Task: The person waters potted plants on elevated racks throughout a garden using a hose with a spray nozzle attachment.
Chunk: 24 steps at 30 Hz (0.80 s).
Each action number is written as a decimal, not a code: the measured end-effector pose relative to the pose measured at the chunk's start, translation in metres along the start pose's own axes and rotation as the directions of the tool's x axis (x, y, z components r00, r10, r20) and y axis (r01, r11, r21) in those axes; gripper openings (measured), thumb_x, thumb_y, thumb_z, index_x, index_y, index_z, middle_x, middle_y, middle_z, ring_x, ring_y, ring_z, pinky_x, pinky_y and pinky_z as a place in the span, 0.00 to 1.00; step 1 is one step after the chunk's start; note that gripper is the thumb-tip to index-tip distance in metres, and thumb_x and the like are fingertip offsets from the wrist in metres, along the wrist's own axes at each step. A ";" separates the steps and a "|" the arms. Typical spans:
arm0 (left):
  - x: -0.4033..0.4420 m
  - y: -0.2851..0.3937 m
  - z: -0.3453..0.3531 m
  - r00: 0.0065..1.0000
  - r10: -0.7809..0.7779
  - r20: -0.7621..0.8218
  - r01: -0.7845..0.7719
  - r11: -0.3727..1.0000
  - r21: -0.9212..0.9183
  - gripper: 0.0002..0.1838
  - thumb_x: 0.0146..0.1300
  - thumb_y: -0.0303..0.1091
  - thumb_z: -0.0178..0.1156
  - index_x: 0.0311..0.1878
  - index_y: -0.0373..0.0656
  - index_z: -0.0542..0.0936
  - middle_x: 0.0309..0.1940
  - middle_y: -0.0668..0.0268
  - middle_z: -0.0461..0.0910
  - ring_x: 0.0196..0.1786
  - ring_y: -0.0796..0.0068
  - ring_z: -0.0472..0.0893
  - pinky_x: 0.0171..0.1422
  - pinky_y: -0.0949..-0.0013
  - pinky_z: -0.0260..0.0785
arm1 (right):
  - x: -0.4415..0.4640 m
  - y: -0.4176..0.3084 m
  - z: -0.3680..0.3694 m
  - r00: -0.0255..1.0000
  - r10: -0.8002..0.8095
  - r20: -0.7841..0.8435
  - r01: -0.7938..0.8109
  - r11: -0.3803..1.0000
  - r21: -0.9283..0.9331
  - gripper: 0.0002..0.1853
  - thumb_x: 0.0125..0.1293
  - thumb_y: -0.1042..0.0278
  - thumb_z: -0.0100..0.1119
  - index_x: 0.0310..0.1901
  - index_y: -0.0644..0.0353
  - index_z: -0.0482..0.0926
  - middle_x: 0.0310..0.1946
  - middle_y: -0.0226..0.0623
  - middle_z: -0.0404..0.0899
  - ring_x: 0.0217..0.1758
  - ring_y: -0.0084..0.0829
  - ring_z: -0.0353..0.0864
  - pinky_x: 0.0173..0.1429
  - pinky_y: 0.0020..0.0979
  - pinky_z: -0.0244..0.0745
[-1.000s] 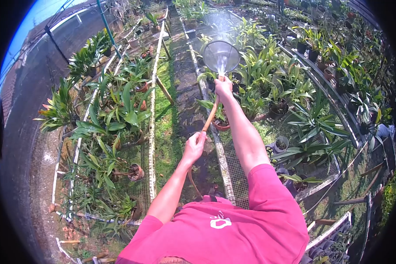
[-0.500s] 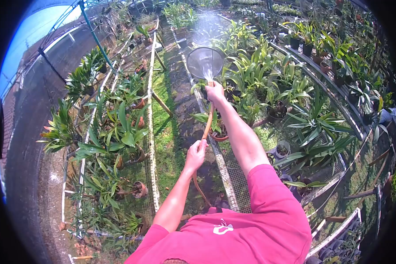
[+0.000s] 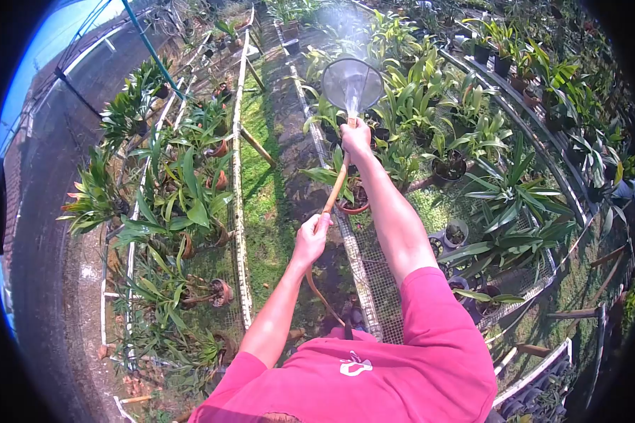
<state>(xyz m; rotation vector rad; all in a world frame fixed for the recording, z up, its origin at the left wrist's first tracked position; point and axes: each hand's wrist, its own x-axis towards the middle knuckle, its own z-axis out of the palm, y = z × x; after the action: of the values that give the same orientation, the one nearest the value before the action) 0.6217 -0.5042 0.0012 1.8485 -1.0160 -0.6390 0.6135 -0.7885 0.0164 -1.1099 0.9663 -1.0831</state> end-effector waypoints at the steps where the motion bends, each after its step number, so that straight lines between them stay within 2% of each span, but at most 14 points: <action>1: -0.001 -0.004 -0.001 0.999 -0.007 0.041 0.006 1.000 0.017 0.22 0.75 0.51 0.52 0.38 0.38 0.79 0.18 0.66 0.71 0.25 0.79 0.69 0.31 0.66 0.63 | -0.001 0.004 -0.003 0.997 0.043 0.058 -0.042 0.999 -0.011 0.11 0.62 0.71 0.61 0.45 0.61 0.78 0.24 0.28 0.75 0.20 0.20 0.71 0.23 0.29 0.66; 2: -0.005 -0.009 0.000 0.999 -0.023 0.041 0.022 1.000 0.005 0.22 0.75 0.51 0.52 0.38 0.38 0.79 0.18 0.66 0.71 0.25 0.79 0.69 0.31 0.66 0.63 | -0.002 0.008 -0.006 0.990 0.085 0.114 -0.083 0.996 -0.026 0.10 0.61 0.71 0.61 0.45 0.61 0.78 0.24 0.28 0.75 0.20 0.20 0.70 0.23 0.28 0.66; 4: -0.012 -0.007 0.001 0.998 -0.047 0.043 0.048 0.999 -0.021 0.23 0.75 0.51 0.52 0.38 0.38 0.79 0.18 0.66 0.71 0.25 0.79 0.69 0.31 0.67 0.63 | -0.003 0.013 -0.004 0.997 0.050 0.054 -0.049 0.999 -0.012 0.11 0.61 0.71 0.61 0.46 0.61 0.78 0.23 0.28 0.75 0.20 0.20 0.70 0.22 0.28 0.66; 6: -0.016 -0.009 -0.004 1.000 -0.008 0.005 0.008 1.000 -0.021 0.22 0.75 0.51 0.53 0.38 0.38 0.79 0.18 0.64 0.71 0.24 0.78 0.70 0.30 0.65 0.63 | -0.012 0.011 -0.003 0.999 0.041 0.009 -0.041 0.999 -0.010 0.12 0.61 0.71 0.61 0.46 0.61 0.78 0.23 0.28 0.75 0.18 0.20 0.70 0.20 0.28 0.65; 8: -0.017 -0.015 -0.009 0.999 0.036 0.024 -0.036 0.999 -0.003 0.23 0.75 0.51 0.53 0.37 0.38 0.79 0.17 0.64 0.71 0.23 0.77 0.70 0.29 0.65 0.63 | -0.016 0.010 -0.003 0.997 0.058 0.041 -0.056 0.997 -0.047 0.12 0.61 0.72 0.61 0.47 0.62 0.78 0.22 0.29 0.74 0.16 0.20 0.69 0.18 0.28 0.65; 9: -0.022 -0.009 -0.013 0.999 0.016 0.032 -0.015 1.000 -0.023 0.22 0.75 0.50 0.52 0.36 0.39 0.79 0.18 0.73 0.66 0.25 0.83 0.65 0.29 0.69 0.58 | -0.018 0.009 -0.001 0.997 0.064 0.046 -0.062 0.997 -0.044 0.14 0.62 0.73 0.61 0.49 0.62 0.77 0.22 0.29 0.74 0.16 0.20 0.69 0.18 0.28 0.65; 13: -0.022 -0.008 -0.027 1.000 0.006 0.015 -0.006 0.999 -0.050 0.22 0.75 0.50 0.52 0.36 0.39 0.80 0.18 0.73 0.66 0.24 0.83 0.64 0.29 0.69 0.58 | -0.025 -0.001 0.013 0.998 0.032 0.049 -0.029 0.998 -0.050 0.16 0.63 0.72 0.61 0.53 0.62 0.77 0.22 0.29 0.74 0.16 0.20 0.68 0.18 0.28 0.63; 17: -0.026 -0.011 -0.036 1.000 -0.028 0.015 0.029 0.997 -0.069 0.23 0.75 0.51 0.53 0.36 0.40 0.80 0.18 0.74 0.66 0.24 0.83 0.64 0.29 0.69 0.58 | -0.035 -0.014 0.026 0.995 0.020 0.097 -0.007 0.992 -0.124 0.13 0.64 0.72 0.60 0.50 0.61 0.77 0.23 0.29 0.74 0.15 0.20 0.68 0.18 0.29 0.63; 20: -0.024 -0.015 -0.041 1.000 -0.002 -0.021 0.000 0.996 -0.093 0.24 0.74 0.53 0.52 0.36 0.40 0.80 0.18 0.74 0.66 0.25 0.83 0.64 0.29 0.69 0.58 | -0.048 -0.023 0.040 1.000 -0.024 0.010 0.025 0.996 -0.082 0.08 0.64 0.74 0.57 0.44 0.59 0.76 0.21 0.26 0.70 0.14 0.18 0.64 0.16 0.26 0.59; 24: -0.032 -0.011 -0.051 0.999 -0.031 0.028 0.033 0.997 -0.071 0.25 0.74 0.54 0.52 0.36 0.39 0.80 0.19 0.74 0.66 0.25 0.83 0.64 0.30 0.69 0.58 | -0.048 -0.012 0.035 0.996 0.000 0.093 0.008 0.996 -0.092 0.07 0.64 0.73 0.58 0.43 0.59 0.76 0.21 0.25 0.69 0.14 0.18 0.64 0.16 0.25 0.59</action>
<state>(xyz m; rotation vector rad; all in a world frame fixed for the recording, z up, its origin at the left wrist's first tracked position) 0.6475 -0.4508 0.0151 1.8015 -0.9705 -0.7124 0.6353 -0.7356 0.0379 -1.2276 0.9487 -0.9894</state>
